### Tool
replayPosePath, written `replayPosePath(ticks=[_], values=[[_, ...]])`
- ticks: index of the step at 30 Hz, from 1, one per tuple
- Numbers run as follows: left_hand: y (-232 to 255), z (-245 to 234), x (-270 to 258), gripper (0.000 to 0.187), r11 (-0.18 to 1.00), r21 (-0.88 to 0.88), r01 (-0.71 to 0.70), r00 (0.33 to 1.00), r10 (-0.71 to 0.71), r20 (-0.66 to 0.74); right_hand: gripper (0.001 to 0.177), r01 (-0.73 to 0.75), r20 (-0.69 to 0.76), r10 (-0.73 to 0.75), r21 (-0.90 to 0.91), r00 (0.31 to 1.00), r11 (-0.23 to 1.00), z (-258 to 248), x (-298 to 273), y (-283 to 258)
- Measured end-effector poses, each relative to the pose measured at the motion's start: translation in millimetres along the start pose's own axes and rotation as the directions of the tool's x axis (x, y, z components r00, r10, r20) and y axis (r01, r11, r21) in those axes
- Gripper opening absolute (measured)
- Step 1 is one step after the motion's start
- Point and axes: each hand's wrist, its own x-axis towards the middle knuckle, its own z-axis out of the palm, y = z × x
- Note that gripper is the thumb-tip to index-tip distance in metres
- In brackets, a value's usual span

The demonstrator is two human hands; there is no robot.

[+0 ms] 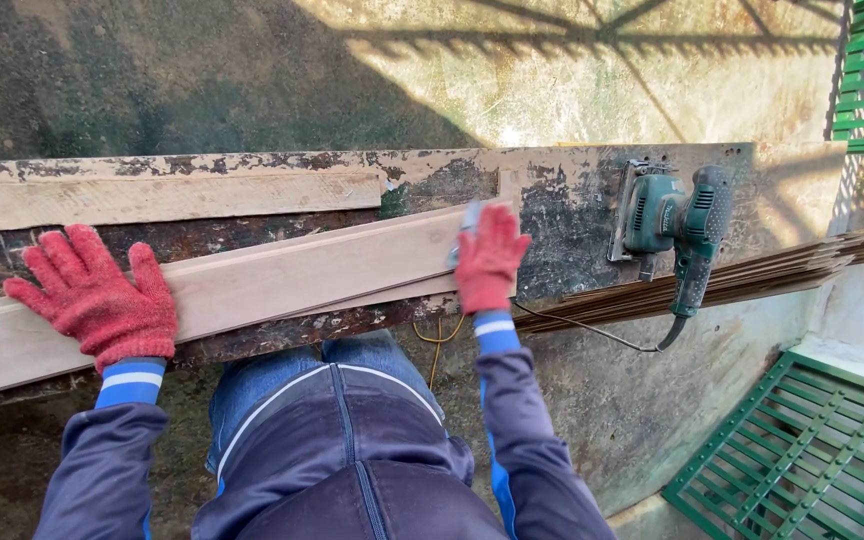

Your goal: Manually sanding a wooden plank using a sanding block on a workbench.

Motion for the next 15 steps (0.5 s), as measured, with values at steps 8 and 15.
replayPosePath(ticks=[8,15], values=[[-4.5,6.8,-5.3,0.073,1.000,0.026,0.006,1.000,-0.006,-0.021,0.069,0.025,-0.098,0.023,0.465,0.995,0.885,-47.0,-51.9,-66.1],[-10.0,12.0,-3.6,0.078,0.998,0.045,0.044,0.999,-0.045,0.022,0.068,-0.370,0.313,0.234,0.506,0.920,0.779,10.3,-24.6,2.3]])
